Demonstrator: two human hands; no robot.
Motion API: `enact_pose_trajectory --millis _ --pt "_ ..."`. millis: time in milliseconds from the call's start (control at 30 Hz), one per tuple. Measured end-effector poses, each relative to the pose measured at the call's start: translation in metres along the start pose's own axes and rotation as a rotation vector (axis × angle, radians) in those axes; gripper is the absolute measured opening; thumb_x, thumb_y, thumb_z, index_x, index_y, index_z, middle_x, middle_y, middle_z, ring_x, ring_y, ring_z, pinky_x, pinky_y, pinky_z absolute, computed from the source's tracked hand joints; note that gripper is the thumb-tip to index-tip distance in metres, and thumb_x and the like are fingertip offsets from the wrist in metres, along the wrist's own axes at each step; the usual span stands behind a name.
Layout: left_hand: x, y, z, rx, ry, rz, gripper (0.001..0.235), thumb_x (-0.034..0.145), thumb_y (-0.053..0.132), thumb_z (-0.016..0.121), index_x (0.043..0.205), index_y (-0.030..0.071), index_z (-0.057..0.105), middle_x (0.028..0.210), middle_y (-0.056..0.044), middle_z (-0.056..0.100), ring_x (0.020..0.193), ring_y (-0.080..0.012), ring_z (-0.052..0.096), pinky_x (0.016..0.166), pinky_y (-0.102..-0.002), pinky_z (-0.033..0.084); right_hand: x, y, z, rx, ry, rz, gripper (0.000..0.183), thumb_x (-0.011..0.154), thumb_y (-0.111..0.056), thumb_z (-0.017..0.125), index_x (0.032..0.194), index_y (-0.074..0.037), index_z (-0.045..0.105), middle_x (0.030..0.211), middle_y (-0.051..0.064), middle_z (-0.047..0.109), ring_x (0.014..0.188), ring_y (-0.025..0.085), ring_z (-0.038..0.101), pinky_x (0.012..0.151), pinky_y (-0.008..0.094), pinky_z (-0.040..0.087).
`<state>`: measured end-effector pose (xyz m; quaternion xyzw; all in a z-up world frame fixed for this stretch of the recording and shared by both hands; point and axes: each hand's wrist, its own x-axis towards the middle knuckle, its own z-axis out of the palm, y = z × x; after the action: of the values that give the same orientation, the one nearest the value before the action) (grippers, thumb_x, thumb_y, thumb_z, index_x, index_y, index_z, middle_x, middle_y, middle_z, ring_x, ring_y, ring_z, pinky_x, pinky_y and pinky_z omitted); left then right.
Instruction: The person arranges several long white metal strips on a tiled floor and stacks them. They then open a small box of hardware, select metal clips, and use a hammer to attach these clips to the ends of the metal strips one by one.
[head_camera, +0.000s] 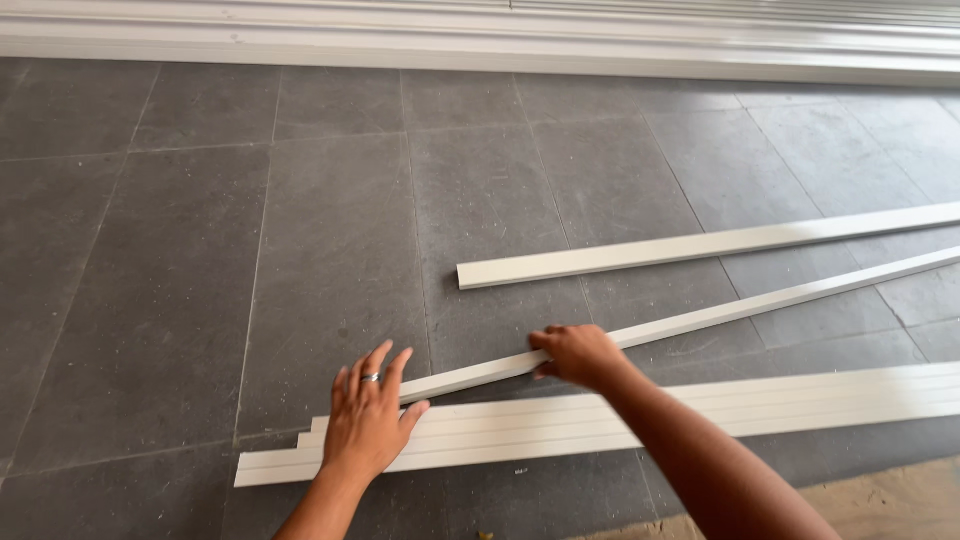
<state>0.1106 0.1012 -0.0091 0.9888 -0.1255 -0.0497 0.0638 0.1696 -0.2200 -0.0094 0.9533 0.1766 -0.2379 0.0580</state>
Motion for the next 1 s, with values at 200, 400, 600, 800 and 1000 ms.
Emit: enact_pose_trajectory --millis 200,400,600,800,1000 --pt "0.005 0.02 0.008 -0.099 -0.465 -0.052 0.066 0.102 0.065 0.028 0.157 0.029 0.036 0.156 -0.002 0.046 0.151 -0.0201 0.038 0.132 -0.056 0.014 -0.021 -0.066 -0.006 0.164 0.002 -0.092 0.054 0.098 -0.063 0.049 0.128 -0.02 0.065 0.121 0.005 0.071 0.103 0.026 0.071 0.083 0.041 0.06" --pt "-0.014 0.006 0.003 -0.026 -0.517 0.116 0.096 0.088 0.083 0.047 0.16 0.026 0.019 0.161 -0.012 0.031 0.152 -0.0299 0.025 0.125 -0.06 0.004 0.016 0.013 -0.025 0.3 0.254 0.167 0.045 0.101 -0.046 0.053 0.137 -0.02 0.056 0.148 0.003 0.053 0.123 0.025 0.061 0.097 0.042 0.057" --pt "-0.028 0.008 -0.001 -0.039 -0.469 0.195 0.128 0.071 0.079 0.072 0.164 0.018 0.009 0.16 -0.014 0.029 0.151 -0.0337 0.022 0.125 -0.063 0.0 0.09 0.116 -0.008 -0.157 0.239 0.239 0.084 0.092 -0.009 0.055 0.162 -0.023 0.01 0.169 0.004 0.012 0.154 0.028 0.021 0.119 0.05 0.029" --pt "-0.034 -0.006 0.017 -0.137 -0.401 0.227 0.124 0.072 0.071 0.077 0.163 0.014 0.016 0.159 -0.018 0.032 0.15 -0.0374 0.024 0.126 -0.061 0.002 0.103 0.122 0.003 -0.222 0.094 0.294 0.067 0.095 -0.025 0.066 0.156 -0.03 0.037 0.156 0.004 0.048 0.143 0.025 0.047 0.122 0.046 0.04" --pt "-0.061 -0.047 -0.003 -0.086 -0.523 0.111 0.129 0.072 0.074 0.076 0.165 0.016 0.008 0.167 -0.019 0.019 0.154 -0.0384 0.012 0.127 -0.058 -0.004 0.055 0.031 -0.005 -0.162 -0.158 0.118 0.047 0.101 -0.052 0.056 0.133 -0.017 0.053 0.128 0.002 0.07 0.105 0.015 0.074 0.083 0.028 0.064"
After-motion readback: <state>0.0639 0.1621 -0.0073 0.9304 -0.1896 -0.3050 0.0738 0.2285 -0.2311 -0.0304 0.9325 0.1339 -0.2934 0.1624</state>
